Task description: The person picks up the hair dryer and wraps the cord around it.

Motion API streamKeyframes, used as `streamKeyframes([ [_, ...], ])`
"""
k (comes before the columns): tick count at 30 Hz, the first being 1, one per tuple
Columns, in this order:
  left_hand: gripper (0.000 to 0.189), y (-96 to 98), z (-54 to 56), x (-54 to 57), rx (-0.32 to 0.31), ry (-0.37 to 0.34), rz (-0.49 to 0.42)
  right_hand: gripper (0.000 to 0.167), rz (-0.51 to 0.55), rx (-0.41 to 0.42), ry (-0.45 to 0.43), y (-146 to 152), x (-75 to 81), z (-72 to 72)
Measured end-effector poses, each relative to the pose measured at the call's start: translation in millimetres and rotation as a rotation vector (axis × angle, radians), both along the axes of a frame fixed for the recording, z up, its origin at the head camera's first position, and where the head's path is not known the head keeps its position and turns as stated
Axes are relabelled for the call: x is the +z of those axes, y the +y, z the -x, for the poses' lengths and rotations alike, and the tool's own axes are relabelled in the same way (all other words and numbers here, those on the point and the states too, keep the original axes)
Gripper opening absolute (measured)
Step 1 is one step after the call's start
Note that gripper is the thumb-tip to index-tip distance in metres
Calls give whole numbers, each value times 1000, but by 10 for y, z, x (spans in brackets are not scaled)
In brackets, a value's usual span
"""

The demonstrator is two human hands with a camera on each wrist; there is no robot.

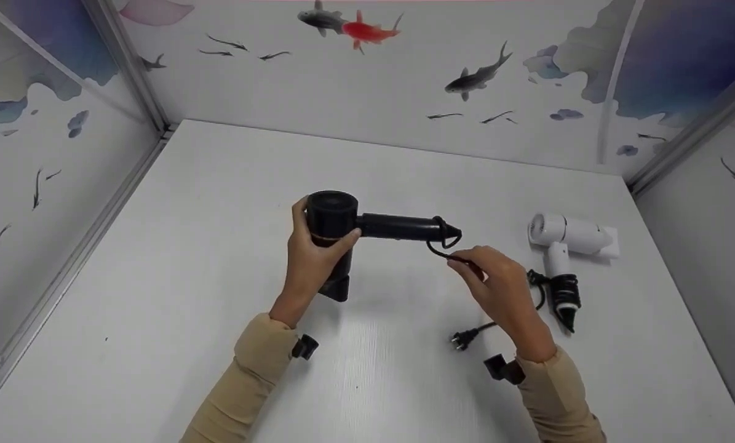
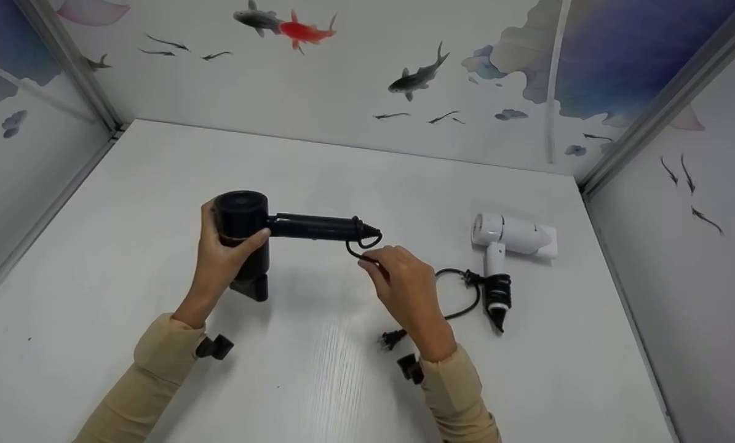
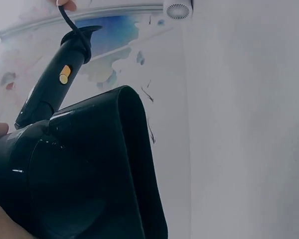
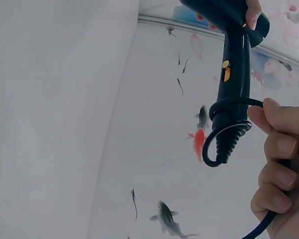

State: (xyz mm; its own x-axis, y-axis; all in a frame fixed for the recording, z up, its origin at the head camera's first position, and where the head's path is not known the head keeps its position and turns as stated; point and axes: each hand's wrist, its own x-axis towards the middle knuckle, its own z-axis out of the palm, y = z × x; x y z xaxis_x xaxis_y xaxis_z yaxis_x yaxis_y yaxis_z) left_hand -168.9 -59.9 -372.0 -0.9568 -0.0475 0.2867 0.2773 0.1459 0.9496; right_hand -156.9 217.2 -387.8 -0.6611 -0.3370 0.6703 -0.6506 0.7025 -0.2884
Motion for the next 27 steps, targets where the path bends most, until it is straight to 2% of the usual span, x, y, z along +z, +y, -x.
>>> streamKeyframes([
  [7,71,-15,-2,-18,-54,-68,78,16,120,-41,-10,80,10,38],
  [13,69,-37,-9,-13,-114,-112,72,18,240,-67,-40,126,33,70],
  [20,66,-64,-1,-25,-174,-133,63,19,285,-83,-120,113,97,48],
  [27,69,-87,163,-267,-211,-138,59,12,372,-60,-238,4,352,-75],
])
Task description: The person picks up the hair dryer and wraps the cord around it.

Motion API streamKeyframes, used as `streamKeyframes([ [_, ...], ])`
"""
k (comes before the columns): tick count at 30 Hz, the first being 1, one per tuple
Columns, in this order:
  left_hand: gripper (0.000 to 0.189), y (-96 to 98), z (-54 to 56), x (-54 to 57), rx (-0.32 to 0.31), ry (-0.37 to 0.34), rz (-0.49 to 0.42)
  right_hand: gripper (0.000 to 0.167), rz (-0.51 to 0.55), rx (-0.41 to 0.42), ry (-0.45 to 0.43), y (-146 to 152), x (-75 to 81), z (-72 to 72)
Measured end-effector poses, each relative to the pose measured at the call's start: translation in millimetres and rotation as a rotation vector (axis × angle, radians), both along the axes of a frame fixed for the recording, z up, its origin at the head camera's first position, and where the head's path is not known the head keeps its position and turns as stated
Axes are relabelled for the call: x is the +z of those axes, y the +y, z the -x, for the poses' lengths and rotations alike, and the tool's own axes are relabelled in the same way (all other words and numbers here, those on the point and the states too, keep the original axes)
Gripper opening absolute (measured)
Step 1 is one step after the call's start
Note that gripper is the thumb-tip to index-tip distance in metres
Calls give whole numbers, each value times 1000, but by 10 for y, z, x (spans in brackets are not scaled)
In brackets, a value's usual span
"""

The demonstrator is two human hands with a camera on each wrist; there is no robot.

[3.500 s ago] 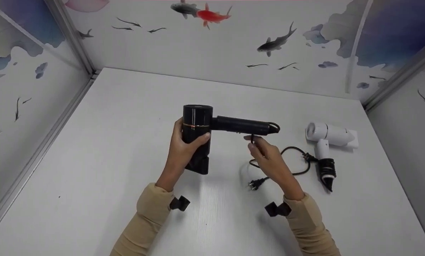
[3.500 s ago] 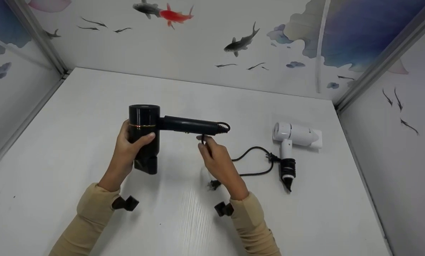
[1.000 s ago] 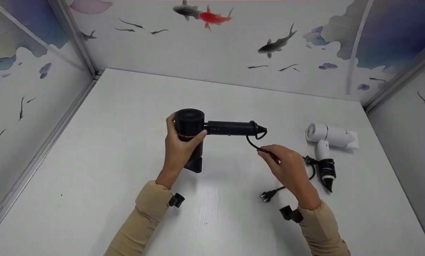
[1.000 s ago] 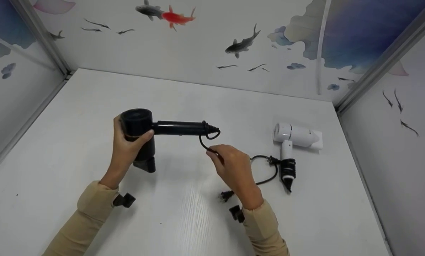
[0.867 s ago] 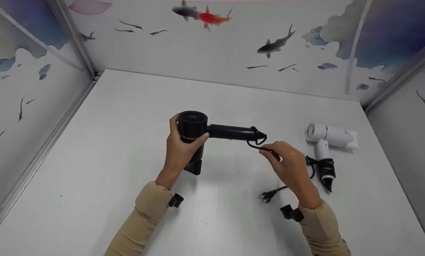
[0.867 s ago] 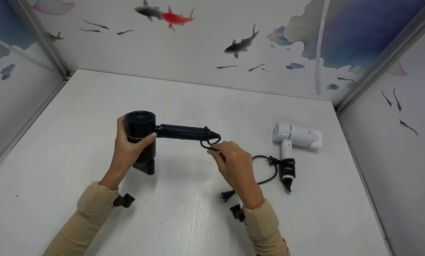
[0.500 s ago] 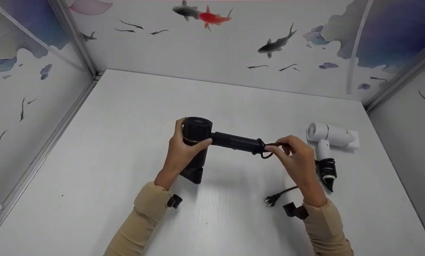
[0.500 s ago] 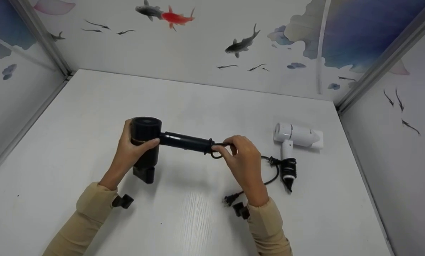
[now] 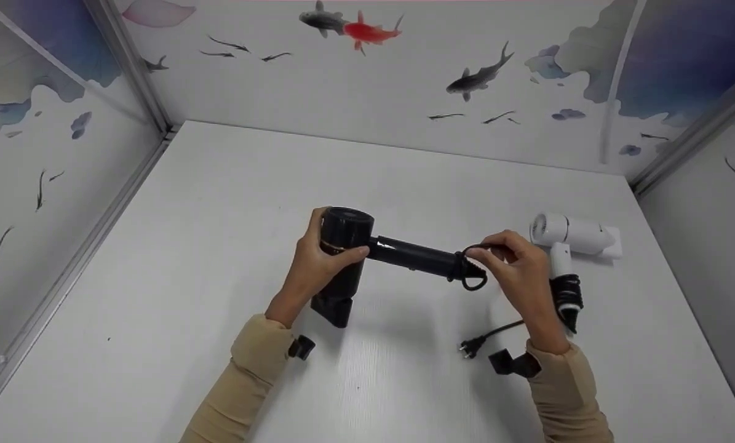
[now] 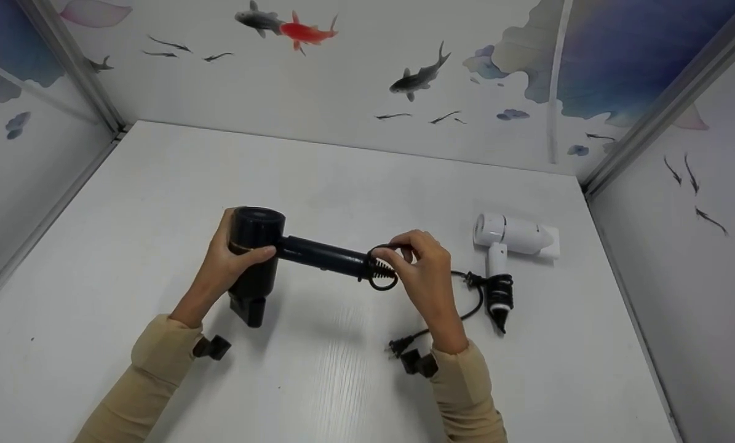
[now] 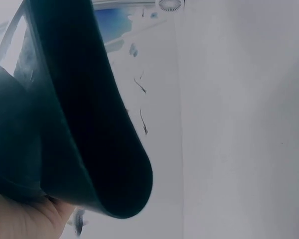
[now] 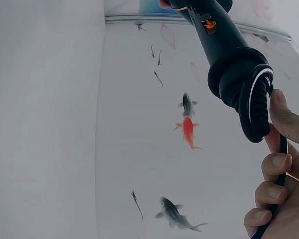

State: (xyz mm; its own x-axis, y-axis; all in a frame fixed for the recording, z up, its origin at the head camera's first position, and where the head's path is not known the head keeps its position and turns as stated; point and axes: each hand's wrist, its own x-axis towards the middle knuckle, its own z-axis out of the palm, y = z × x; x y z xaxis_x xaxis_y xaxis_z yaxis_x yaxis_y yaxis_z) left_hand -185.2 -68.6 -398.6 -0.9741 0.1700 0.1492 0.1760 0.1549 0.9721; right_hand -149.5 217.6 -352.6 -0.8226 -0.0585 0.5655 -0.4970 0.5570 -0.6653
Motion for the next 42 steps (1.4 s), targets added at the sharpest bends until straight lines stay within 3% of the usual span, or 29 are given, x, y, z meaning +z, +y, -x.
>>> streamKeyframes([
  [9,66,4,-11,-29,-26,35,-76,5,136,113,-244,49,11,32],
  [14,63,37,-25,-27,-33,19,-205,16,180,197,-333,138,-190,155],
  [17,60,73,-26,-22,-26,3,-294,19,133,180,-368,145,-304,200],
  [22,56,118,-21,-6,36,-4,-357,22,-20,94,-419,34,-404,179],
  [24,55,127,-14,-7,75,-5,-359,28,-78,112,-412,-18,-453,177],
  [29,57,134,4,-20,144,-10,-349,27,-170,212,-346,-117,-560,168],
  [33,58,114,7,-27,203,-12,-377,37,-235,275,-329,-167,-576,140],
  [38,60,84,21,-25,266,24,-378,38,-249,371,-312,-209,-552,80],
  [42,63,65,26,-31,279,43,-327,33,-266,377,-189,-214,-527,42],
])
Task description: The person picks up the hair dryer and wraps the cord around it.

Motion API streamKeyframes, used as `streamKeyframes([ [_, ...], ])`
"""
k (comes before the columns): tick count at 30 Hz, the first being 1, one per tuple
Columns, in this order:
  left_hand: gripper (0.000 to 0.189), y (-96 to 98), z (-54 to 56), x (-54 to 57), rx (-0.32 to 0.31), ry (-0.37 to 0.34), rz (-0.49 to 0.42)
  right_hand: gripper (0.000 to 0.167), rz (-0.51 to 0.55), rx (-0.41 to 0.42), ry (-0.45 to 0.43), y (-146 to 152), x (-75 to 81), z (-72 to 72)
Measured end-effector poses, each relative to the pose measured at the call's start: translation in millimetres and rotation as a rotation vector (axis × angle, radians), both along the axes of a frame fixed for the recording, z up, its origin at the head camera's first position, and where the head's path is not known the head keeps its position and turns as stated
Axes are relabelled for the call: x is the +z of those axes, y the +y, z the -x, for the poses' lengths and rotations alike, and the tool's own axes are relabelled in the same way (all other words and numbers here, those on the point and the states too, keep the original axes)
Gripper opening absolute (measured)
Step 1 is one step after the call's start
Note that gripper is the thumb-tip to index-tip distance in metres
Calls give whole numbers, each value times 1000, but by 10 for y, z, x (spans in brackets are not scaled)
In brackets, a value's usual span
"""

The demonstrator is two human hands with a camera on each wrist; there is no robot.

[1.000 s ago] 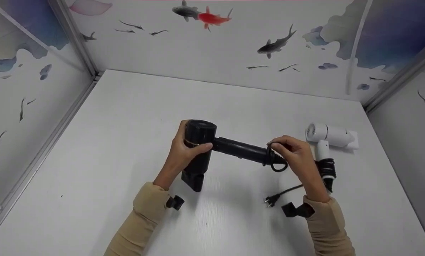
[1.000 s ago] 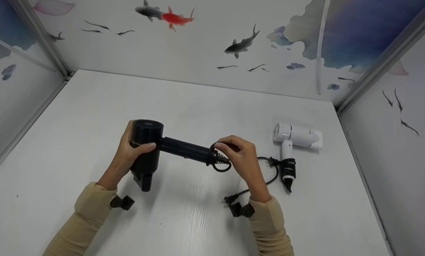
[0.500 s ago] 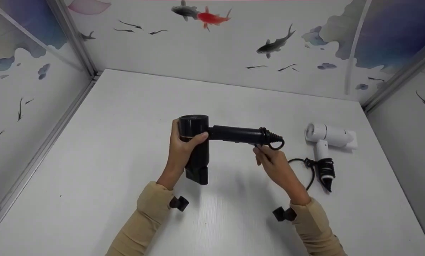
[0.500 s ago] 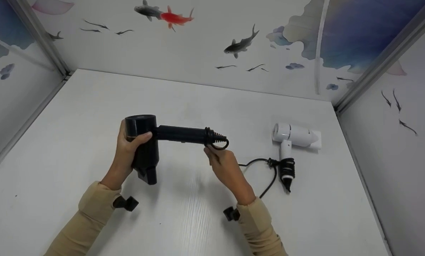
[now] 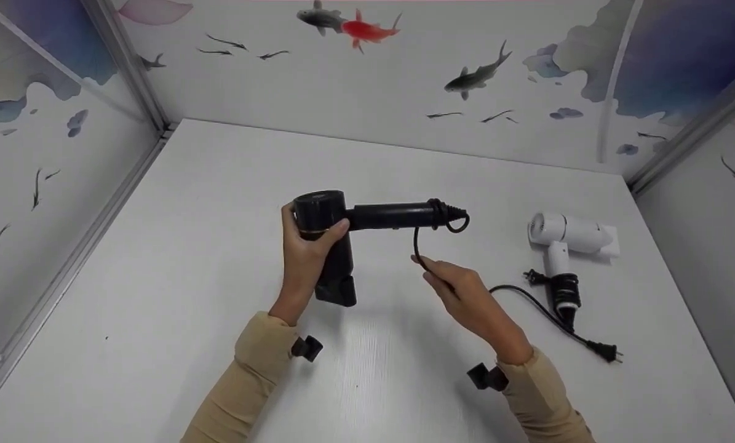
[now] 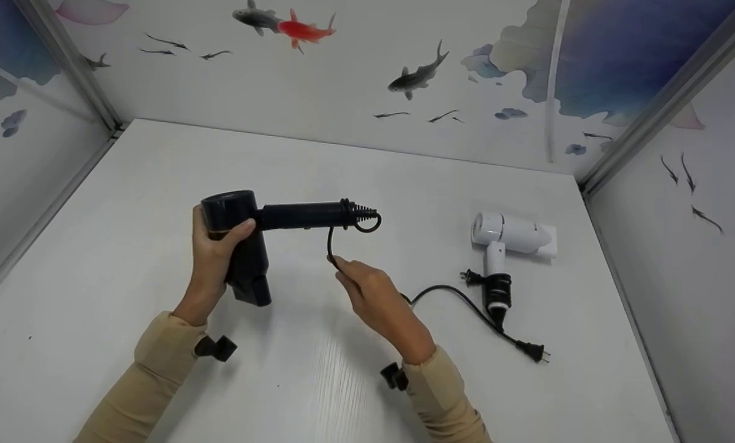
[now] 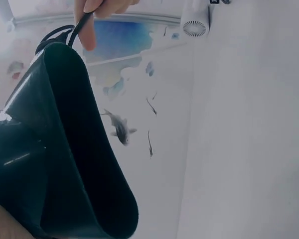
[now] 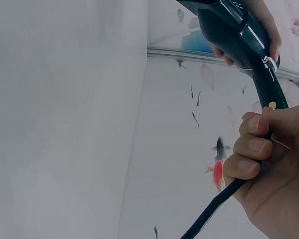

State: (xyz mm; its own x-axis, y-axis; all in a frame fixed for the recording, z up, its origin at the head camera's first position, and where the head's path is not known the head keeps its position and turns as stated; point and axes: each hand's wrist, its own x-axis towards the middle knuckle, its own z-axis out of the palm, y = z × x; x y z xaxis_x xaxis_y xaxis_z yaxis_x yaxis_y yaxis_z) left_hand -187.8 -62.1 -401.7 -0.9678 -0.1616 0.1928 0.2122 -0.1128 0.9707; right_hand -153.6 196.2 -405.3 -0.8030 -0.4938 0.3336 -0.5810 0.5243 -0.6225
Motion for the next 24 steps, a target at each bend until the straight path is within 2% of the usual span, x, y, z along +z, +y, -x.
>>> streamKeyframes([
  [5,64,-34,1,-19,4,-5,74,25,28,-58,256,33,58,-8],
  [8,65,-48,-3,-27,2,-20,118,22,75,-85,357,48,110,-10],
  [14,67,-34,-19,-27,-40,-42,168,5,158,-121,440,78,206,-27],
  [20,68,11,-40,-14,-111,-52,233,18,164,-143,473,125,259,-5],
  [24,67,10,-39,-6,-170,-62,249,14,211,-145,512,153,296,32],
])
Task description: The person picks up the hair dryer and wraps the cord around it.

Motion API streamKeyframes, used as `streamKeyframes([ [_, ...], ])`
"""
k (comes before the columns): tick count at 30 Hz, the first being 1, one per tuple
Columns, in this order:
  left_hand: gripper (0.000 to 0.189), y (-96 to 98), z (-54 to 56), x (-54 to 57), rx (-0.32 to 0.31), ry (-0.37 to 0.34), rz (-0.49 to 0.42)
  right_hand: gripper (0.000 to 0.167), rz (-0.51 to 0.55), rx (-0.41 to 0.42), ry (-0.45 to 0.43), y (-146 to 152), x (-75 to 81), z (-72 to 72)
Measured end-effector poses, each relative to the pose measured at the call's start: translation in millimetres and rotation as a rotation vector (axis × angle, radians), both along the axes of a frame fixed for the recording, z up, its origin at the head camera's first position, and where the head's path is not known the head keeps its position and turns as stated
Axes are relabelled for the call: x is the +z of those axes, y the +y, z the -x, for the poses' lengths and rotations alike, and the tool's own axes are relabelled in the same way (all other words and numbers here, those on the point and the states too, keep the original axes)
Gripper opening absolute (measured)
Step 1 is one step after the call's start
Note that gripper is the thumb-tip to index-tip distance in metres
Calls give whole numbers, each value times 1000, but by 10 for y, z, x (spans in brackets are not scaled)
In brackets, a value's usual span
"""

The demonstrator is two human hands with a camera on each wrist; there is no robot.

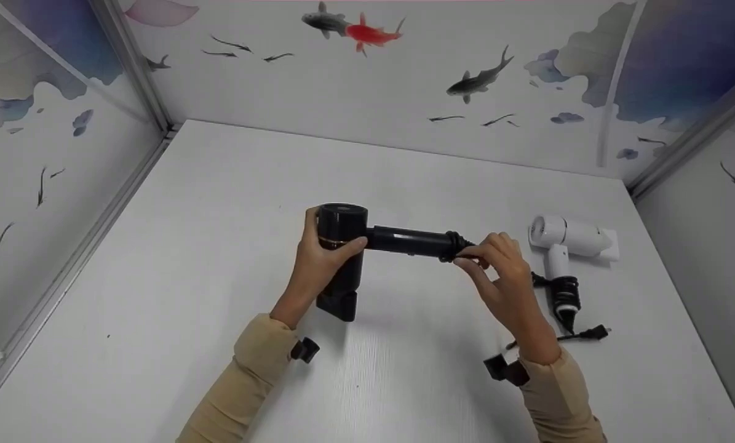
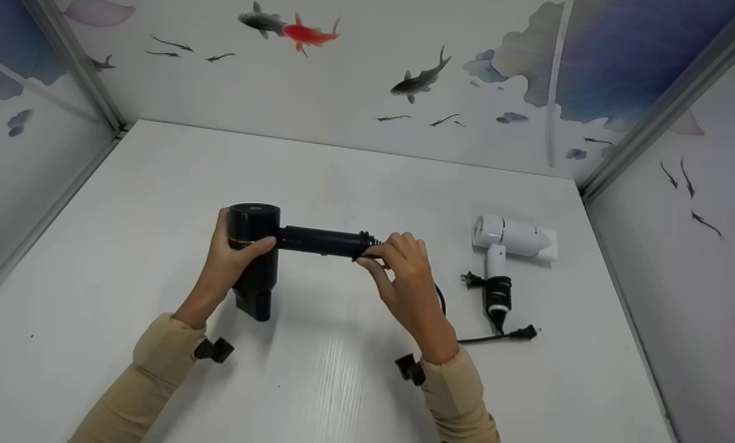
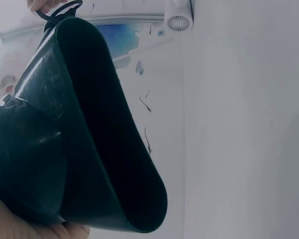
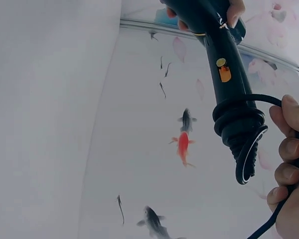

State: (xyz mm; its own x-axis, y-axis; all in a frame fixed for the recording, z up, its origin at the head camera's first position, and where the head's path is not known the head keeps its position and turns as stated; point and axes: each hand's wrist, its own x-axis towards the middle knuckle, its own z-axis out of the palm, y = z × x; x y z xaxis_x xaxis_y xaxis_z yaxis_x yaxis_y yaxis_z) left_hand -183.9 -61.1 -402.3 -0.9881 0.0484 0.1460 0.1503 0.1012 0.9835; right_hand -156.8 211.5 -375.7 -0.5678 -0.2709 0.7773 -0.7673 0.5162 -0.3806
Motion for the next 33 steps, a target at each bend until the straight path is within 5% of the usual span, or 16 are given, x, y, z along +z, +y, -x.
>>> streamKeyframes([
  [5,67,-15,10,0,-88,-20,-1,14,4,-22,2,51,32,20],
  [10,66,-49,-7,42,-160,-27,-4,25,53,-122,-123,129,3,21],
  [20,66,-98,28,21,-196,14,23,16,99,-84,-323,202,-31,73],
  [25,66,-120,4,46,-226,25,-52,7,120,-119,-401,213,-78,116],
  [29,69,-114,-54,98,-267,35,-120,4,98,-153,-314,201,-161,154],
  [33,70,-84,-72,146,-243,64,-147,7,35,-99,-167,149,-228,176],
])
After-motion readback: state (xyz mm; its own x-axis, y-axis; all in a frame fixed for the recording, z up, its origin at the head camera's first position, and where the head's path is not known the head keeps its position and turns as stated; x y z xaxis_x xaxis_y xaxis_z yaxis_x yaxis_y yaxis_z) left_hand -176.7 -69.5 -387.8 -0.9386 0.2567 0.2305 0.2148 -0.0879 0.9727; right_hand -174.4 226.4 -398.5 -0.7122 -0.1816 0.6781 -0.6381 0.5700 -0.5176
